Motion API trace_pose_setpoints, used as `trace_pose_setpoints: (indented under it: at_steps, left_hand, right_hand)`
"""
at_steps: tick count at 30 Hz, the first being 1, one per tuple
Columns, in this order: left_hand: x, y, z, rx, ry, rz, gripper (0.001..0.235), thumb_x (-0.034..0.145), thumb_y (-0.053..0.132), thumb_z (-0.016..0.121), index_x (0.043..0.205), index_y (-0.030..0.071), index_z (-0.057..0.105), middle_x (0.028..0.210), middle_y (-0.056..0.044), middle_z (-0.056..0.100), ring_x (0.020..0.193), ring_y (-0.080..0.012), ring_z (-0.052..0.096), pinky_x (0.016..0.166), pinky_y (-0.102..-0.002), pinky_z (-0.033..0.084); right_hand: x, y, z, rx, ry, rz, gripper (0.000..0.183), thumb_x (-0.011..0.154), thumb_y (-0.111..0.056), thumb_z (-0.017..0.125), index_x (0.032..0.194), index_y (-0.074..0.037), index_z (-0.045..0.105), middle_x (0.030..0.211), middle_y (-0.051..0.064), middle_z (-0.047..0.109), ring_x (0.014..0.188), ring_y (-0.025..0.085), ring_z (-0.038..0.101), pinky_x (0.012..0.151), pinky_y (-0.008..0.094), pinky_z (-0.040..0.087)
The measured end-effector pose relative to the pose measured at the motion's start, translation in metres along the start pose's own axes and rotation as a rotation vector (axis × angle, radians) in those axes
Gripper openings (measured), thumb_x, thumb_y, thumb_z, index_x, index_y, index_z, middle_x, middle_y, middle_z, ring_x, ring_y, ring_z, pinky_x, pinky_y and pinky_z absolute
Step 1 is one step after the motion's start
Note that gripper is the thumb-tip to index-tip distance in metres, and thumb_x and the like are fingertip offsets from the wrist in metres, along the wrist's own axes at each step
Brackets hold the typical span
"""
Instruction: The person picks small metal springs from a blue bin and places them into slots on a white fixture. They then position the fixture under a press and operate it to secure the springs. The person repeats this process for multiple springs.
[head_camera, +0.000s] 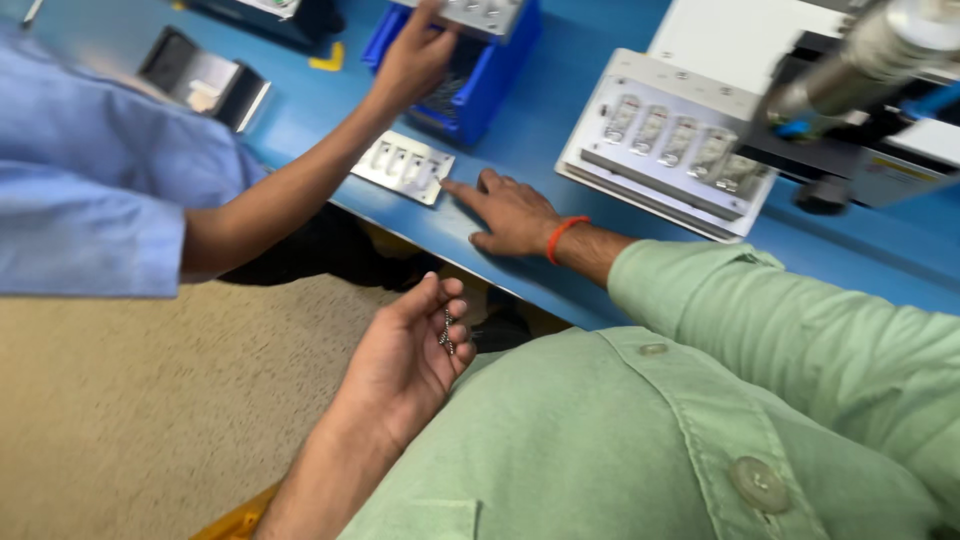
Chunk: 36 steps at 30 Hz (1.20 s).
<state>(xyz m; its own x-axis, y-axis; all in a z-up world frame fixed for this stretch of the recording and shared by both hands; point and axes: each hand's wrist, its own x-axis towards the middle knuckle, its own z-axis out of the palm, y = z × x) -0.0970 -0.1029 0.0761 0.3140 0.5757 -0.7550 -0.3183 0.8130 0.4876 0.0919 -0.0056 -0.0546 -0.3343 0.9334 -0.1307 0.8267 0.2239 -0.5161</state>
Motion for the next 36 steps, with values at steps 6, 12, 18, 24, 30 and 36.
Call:
trace_pose_setpoints:
  at_steps: [6,12,18,24,30,36]
  left_hand:
    - [-0.002,0.026,-0.005,0.210,0.015,0.065,0.027,0.098,0.037,0.062,0.097,0.011,0.065,0.075,0.005,0.052,0.061,-0.0073,0.044,0.057,-0.024,0.040]
    - [0.028,0.064,0.002,0.356,-0.021,0.098,0.024,0.096,0.033,0.062,0.097,0.010,0.068,0.074,0.006,0.054,0.059,-0.0073,0.045,0.055,-0.024,0.039]
    - [0.142,0.109,0.009,0.755,0.009,0.553,0.014,0.099,0.025,0.067,0.097,0.011,0.065,0.073,0.006,0.053,0.055,-0.0053,0.044,0.045,-0.023,0.037]
    - [0.320,0.192,0.038,1.513,0.139,0.903,0.041,0.094,0.039,0.079,0.111,0.002,0.071,0.107,-0.020,0.073,0.094,-0.0308,0.070,0.084,-0.042,0.055]
    - [0.417,0.203,0.045,1.992,0.320,0.526,0.064,0.088,0.054,0.079,0.112,-0.005,0.069,0.121,-0.033,0.065,0.113,-0.0497,0.063,0.094,-0.054,0.052]
    - [0.428,0.199,0.023,1.979,0.203,0.738,0.038,0.094,0.034,0.073,0.115,0.003,0.069,0.115,-0.033,0.069,0.107,-0.0513,0.065,0.091,-0.056,0.052]
  right_hand:
    - [0.040,-0.017,-0.001,-0.150,-0.060,0.070,0.078,0.086,-0.039,0.072,0.153,-0.027,0.035,0.125,0.024,0.057,0.103,0.041,0.067,0.082,0.053,0.056]
    - [-0.031,0.004,0.000,-0.118,0.035,0.173,0.055,0.087,-0.057,0.071,0.119,-0.013,0.060,0.098,0.020,0.069,0.089,0.039,0.071,0.075,0.052,0.057]
    - [-0.219,0.051,-0.016,-0.248,-0.012,0.807,0.064,0.081,-0.070,0.065,0.129,-0.028,0.064,0.112,0.013,0.066,0.095,0.035,0.071,0.078,0.048,0.059]
    - [-0.314,0.082,-0.051,-0.683,-0.043,0.876,0.062,0.073,-0.076,0.070,0.108,-0.025,0.074,0.154,0.012,0.052,0.142,0.033,0.047,0.114,0.048,0.039]
    - [-0.336,0.133,-0.078,-0.651,-0.331,0.935,0.062,0.077,-0.074,0.071,0.113,-0.025,0.074,0.141,-0.005,0.060,0.139,0.020,0.050,0.127,0.046,0.026]
    - [-0.370,0.181,-0.094,-0.532,-0.461,1.325,0.052,0.080,-0.060,0.080,0.125,-0.036,0.072,0.136,-0.002,0.068,0.140,0.027,0.052,0.121,0.049,0.036]
